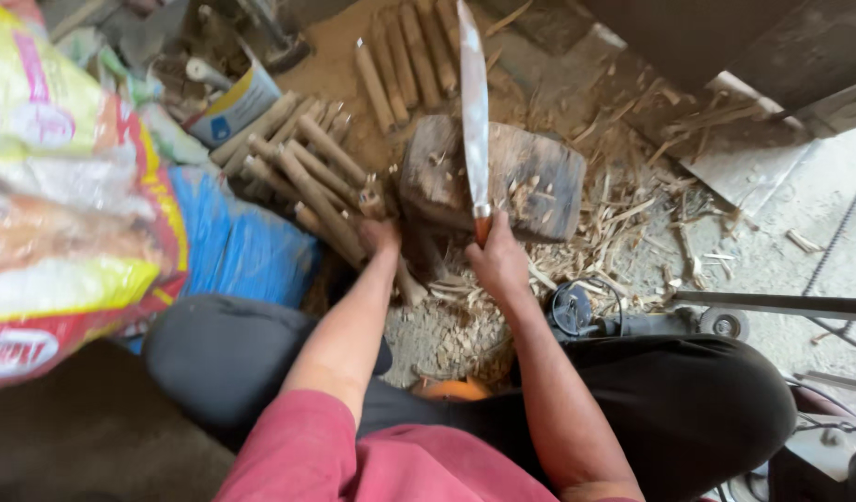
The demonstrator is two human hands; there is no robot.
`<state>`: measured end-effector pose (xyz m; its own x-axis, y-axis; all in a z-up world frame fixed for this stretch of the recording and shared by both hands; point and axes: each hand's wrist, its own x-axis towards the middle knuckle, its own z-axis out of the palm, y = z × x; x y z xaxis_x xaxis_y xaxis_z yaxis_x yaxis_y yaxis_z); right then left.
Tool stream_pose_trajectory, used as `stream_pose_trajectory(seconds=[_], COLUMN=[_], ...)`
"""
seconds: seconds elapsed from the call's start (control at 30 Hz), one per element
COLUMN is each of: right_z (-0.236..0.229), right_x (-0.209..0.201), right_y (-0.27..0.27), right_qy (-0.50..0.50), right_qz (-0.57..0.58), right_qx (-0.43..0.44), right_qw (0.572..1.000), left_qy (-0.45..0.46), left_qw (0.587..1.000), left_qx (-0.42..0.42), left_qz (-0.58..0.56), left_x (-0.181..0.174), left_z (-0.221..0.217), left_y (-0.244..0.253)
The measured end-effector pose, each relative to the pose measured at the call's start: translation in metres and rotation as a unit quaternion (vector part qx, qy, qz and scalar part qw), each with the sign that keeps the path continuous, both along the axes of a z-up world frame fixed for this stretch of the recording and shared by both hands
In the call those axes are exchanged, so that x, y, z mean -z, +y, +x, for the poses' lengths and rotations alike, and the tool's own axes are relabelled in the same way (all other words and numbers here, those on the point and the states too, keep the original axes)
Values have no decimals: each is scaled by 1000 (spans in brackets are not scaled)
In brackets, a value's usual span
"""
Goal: The person sits cross-legged on the floor and uses a large knife to shave and shape a cylindrical wooden dowel. They rotate the dowel frequently to remove thin shavings and smooth the surface, working on a single piece throughout the clip.
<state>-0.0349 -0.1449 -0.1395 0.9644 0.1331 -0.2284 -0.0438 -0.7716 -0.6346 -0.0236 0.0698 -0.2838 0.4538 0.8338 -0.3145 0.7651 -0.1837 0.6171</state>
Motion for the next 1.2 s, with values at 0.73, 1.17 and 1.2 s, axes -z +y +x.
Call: stream_pose_trajectory(seconds=[0.73, 1.17, 1.2], right_z=[19, 11, 6], right_x=[-4, -25, -31], right_y=[-12, -10, -8], right_qy=[-65, -270, -166], right_qz=[-85, 52, 184], right_qx=[56, 0, -20], right_qw=[993, 961, 969], left_qy=[-526, -498, -500], left_qw=[647, 639, 636], left_qx=[268, 269, 273], left_qz=[-484, -520, -521], left_x=[-285, -277, -279], left_z=[18, 37, 37], left_y=[9, -4, -6])
